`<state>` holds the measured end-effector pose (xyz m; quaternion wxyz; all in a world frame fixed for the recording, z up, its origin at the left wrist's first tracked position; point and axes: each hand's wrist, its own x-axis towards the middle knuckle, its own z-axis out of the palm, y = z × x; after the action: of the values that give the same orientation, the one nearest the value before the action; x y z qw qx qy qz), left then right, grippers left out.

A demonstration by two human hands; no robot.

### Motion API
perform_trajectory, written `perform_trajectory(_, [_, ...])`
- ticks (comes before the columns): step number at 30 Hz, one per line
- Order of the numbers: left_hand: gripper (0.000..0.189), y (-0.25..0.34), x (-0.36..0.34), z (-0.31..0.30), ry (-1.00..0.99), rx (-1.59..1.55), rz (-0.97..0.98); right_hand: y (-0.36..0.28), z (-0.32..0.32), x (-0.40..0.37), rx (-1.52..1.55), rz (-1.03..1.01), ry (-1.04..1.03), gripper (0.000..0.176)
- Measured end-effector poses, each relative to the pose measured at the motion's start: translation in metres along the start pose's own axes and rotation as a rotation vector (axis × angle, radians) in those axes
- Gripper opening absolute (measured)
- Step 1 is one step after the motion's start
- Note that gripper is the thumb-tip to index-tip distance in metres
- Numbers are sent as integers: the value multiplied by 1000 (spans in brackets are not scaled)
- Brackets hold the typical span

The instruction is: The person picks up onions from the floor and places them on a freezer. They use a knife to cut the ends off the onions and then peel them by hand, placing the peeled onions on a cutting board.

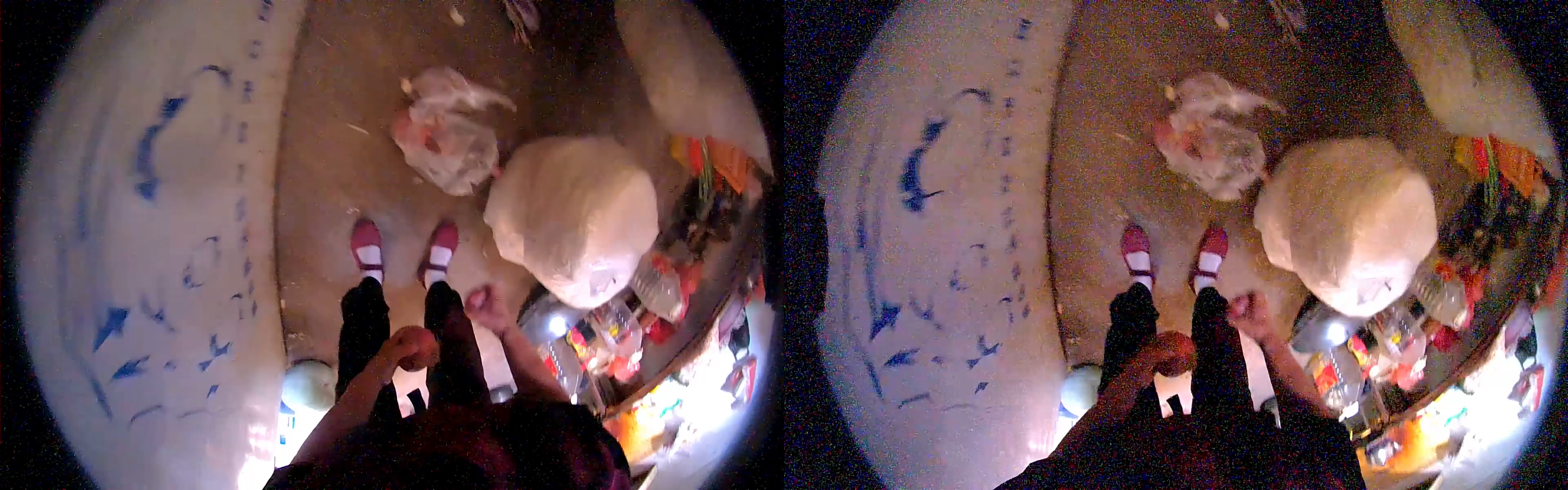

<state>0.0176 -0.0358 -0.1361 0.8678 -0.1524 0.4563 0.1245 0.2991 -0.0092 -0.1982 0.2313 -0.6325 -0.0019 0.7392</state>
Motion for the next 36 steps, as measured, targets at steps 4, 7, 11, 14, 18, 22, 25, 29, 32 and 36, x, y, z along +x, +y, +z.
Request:
perform_trajectory(4, [45,7,-40,6,26,-19,66,18,-36,-86,398,100,-251,22])
perform_trajectory(7, [43,27,-91,18,-74,-67,231,-11,-17,-148,-287,28,3,50])
perform_trajectory(11, [43,51,-161,47,6,-108,420,-79,48,-175,-268,-38,68,27])
perform_trajectory(14, [42,54,-199,72,12,-191,616,-136,106,-204,-874,-370,2,40])
perform_trajectory(18, [49,66,-291,130,-202,-317,666,-230,213,-252,-1047,-604,-88,71])
perform_trajectory(22, [57,59,-352,160,-392,-239,856,-300,320,-332,-1097,-1036,-281,77])
perform_trajectory(25, [59,78,-421,186,-517,-193,972,-336,410,-401,-1253,-1267,-305,78])
perform_trajectory(29, [65,84,-512,196,-550,-187,1156,-342,501,-454,-1424,-1650,-396,74])
perform_trajectory(32, [81,83,-565,192,-460,-112,1378,-335,565,-464,-1538,-1797,-431,68])
perform_trajectory(36, [86,76,-610,185,-366,-344,1585,-333,639,-431,-1562,-2004,-543,68])
